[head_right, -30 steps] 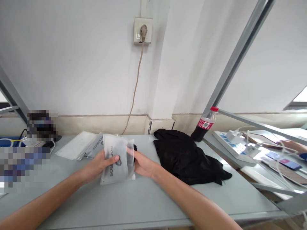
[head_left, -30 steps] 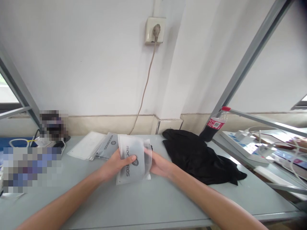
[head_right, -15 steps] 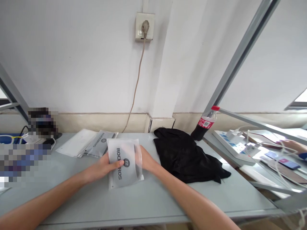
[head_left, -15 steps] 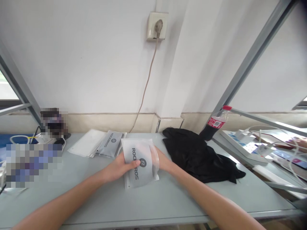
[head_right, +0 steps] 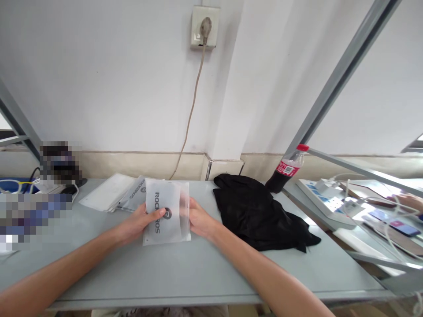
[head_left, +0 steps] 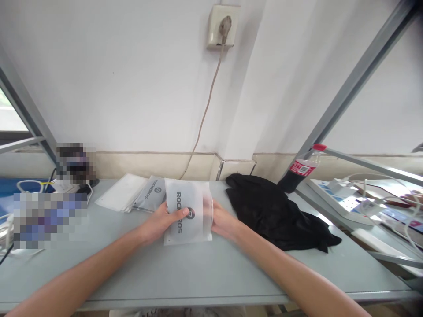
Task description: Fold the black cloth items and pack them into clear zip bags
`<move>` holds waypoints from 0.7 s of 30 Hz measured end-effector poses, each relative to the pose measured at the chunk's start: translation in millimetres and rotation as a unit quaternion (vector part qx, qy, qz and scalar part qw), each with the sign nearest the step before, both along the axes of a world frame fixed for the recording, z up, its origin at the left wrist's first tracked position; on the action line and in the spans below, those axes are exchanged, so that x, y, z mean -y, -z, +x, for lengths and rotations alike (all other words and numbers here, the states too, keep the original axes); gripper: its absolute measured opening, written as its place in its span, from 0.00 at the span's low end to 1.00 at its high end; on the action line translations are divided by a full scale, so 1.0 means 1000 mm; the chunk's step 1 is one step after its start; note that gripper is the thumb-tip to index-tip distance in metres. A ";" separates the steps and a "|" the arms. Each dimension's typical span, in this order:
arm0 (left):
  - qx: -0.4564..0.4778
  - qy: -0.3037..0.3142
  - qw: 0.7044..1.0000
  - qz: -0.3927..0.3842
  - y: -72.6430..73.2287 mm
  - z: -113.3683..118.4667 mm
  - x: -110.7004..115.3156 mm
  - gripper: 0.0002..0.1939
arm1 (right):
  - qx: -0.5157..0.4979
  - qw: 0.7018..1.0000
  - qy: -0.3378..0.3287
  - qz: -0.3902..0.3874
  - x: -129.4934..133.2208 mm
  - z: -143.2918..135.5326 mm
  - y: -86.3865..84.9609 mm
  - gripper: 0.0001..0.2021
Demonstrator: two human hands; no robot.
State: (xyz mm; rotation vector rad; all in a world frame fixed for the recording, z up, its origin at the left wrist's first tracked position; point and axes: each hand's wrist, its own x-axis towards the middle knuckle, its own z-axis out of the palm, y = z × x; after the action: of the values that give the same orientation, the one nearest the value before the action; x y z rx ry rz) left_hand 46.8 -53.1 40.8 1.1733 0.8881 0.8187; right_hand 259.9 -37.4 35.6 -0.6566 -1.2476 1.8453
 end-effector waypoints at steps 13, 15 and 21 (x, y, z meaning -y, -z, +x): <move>0.046 -0.154 0.987 0.008 -0.005 0.000 -0.009 0.26 | 0.097 0.971 0.151 0.158 -0.010 0.006 -0.013 0.19; 0.071 -0.199 0.977 -0.005 -0.007 -0.002 -0.013 0.25 | 0.108 0.958 0.181 0.194 -0.010 0.004 -0.012 0.19; 0.097 -0.185 0.977 -0.048 -0.008 -0.001 -0.012 0.23 | 0.143 0.962 0.055 0.227 -0.003 -0.002 -0.011 0.27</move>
State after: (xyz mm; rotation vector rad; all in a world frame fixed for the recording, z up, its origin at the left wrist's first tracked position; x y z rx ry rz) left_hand 46.1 -41.4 48.3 0.8374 0.9855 1.1570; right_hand 258.3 -34.3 46.6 -0.7301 -1.7173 1.3336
